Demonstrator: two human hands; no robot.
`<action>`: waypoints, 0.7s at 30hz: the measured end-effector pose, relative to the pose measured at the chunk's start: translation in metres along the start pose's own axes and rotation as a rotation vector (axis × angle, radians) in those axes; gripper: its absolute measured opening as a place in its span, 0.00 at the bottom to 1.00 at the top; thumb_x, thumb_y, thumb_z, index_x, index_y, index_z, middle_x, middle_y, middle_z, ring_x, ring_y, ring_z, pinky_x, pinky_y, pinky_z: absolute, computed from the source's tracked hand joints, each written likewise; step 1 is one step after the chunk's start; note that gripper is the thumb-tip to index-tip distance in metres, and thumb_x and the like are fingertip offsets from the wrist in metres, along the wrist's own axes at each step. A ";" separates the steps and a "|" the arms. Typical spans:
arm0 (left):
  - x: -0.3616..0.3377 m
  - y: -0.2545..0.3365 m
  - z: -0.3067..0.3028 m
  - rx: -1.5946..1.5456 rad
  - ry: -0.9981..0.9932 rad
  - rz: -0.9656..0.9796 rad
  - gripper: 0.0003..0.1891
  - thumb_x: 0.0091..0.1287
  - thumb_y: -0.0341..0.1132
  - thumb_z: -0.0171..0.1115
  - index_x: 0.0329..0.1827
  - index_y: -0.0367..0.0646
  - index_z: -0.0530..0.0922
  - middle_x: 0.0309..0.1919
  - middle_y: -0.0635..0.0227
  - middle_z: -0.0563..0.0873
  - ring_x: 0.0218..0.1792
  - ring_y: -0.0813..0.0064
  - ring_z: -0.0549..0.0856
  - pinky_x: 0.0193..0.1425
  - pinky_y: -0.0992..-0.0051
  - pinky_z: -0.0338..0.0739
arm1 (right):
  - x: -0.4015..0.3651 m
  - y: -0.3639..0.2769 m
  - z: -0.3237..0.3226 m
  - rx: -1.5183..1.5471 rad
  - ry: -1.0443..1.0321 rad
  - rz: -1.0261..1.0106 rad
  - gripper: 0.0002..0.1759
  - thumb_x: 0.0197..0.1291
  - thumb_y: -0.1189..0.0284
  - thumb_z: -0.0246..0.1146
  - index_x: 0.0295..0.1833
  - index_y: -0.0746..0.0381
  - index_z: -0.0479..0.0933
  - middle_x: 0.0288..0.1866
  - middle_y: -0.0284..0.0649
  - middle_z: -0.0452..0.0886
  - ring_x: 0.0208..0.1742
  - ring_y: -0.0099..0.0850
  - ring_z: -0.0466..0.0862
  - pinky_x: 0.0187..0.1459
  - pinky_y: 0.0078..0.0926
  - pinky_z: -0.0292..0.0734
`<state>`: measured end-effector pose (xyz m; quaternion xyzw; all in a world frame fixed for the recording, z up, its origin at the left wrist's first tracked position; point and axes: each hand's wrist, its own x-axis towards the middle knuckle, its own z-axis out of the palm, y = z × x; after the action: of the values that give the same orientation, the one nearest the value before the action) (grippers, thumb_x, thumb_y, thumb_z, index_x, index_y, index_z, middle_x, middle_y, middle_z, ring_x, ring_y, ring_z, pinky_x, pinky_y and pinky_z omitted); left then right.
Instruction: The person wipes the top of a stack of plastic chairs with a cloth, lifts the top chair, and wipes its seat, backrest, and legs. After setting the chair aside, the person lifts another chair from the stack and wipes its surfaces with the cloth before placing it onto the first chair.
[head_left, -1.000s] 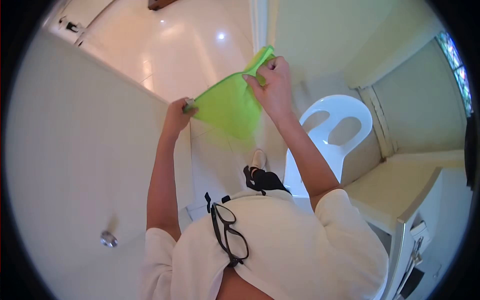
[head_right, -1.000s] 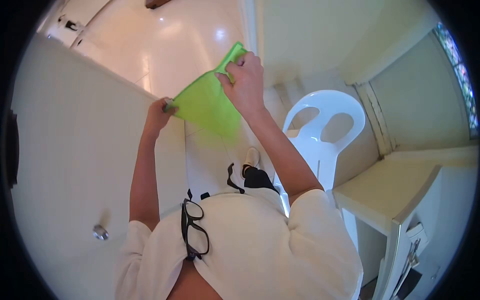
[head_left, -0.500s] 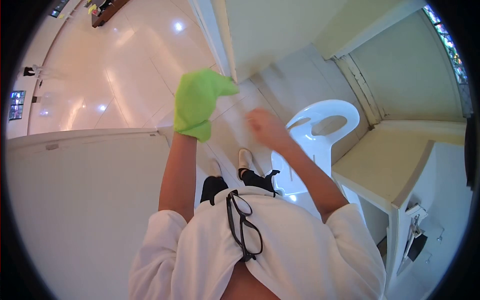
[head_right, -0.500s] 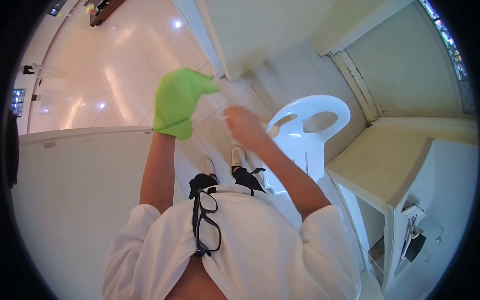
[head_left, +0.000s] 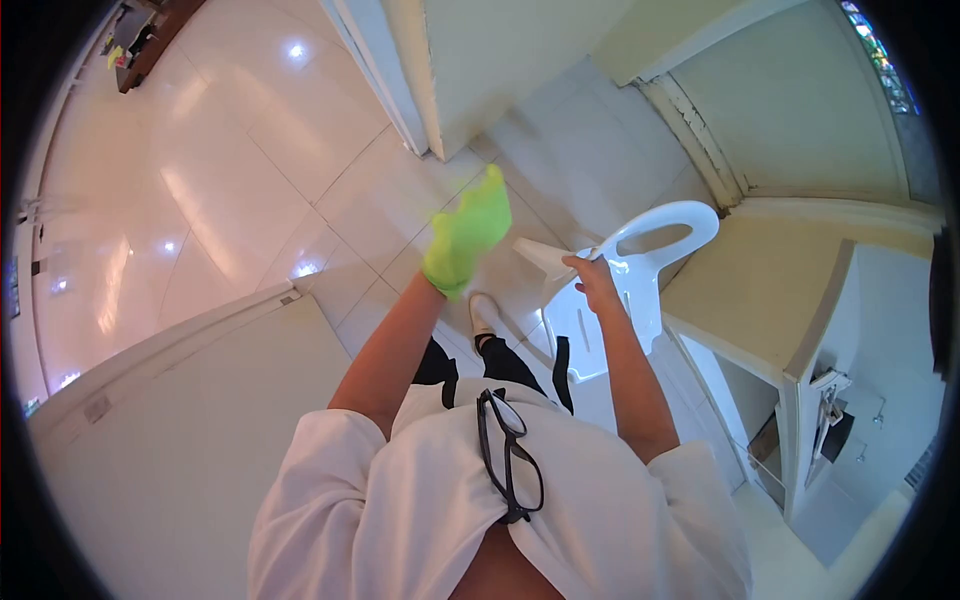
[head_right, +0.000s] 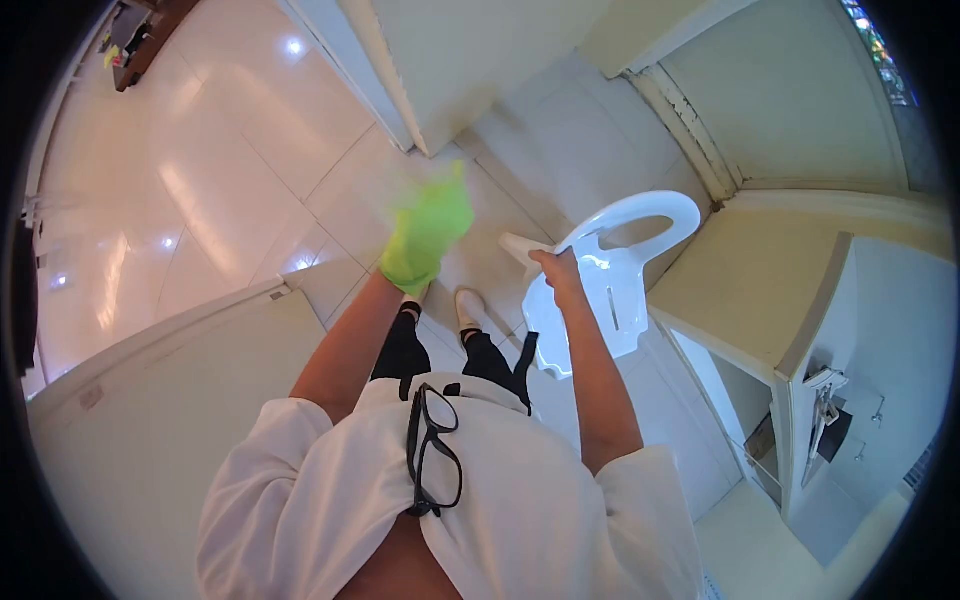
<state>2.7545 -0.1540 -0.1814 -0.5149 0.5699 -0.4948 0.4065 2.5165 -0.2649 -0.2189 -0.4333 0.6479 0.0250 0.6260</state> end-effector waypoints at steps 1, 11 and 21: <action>0.007 0.011 -0.012 -0.420 -0.090 -0.130 0.25 0.72 0.47 0.52 0.68 0.45 0.67 0.63 0.68 0.74 0.57 0.72 0.77 0.59 0.69 0.74 | 0.016 0.017 0.010 0.130 0.126 -0.164 0.33 0.52 0.64 0.67 0.61 0.65 0.66 0.56 0.40 0.72 0.57 0.34 0.72 0.57 0.40 0.67; -0.013 0.077 0.014 -2.506 -0.316 0.230 0.25 0.67 0.42 0.61 0.65 0.42 0.70 0.57 0.63 0.78 0.58 0.70 0.77 0.59 0.70 0.73 | 0.002 0.028 0.030 0.471 0.438 -0.459 0.25 0.48 0.77 0.60 0.54 0.69 0.67 0.36 0.40 0.77 0.41 0.30 0.77 0.49 0.26 0.70; -0.018 0.056 0.045 -3.837 -0.198 0.030 0.29 0.70 0.53 0.55 0.63 0.38 0.71 0.53 0.63 0.79 0.56 0.68 0.79 0.64 0.62 0.72 | -0.047 0.026 -0.028 0.700 0.737 -0.509 0.17 0.50 0.73 0.60 0.47 0.68 0.74 0.29 0.37 0.75 0.28 0.27 0.77 0.34 0.25 0.75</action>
<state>2.7904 -0.1442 -0.2451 0.2245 -0.2527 -0.7323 0.5912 2.4712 -0.2395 -0.1869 -0.3227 0.6683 -0.4956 0.4512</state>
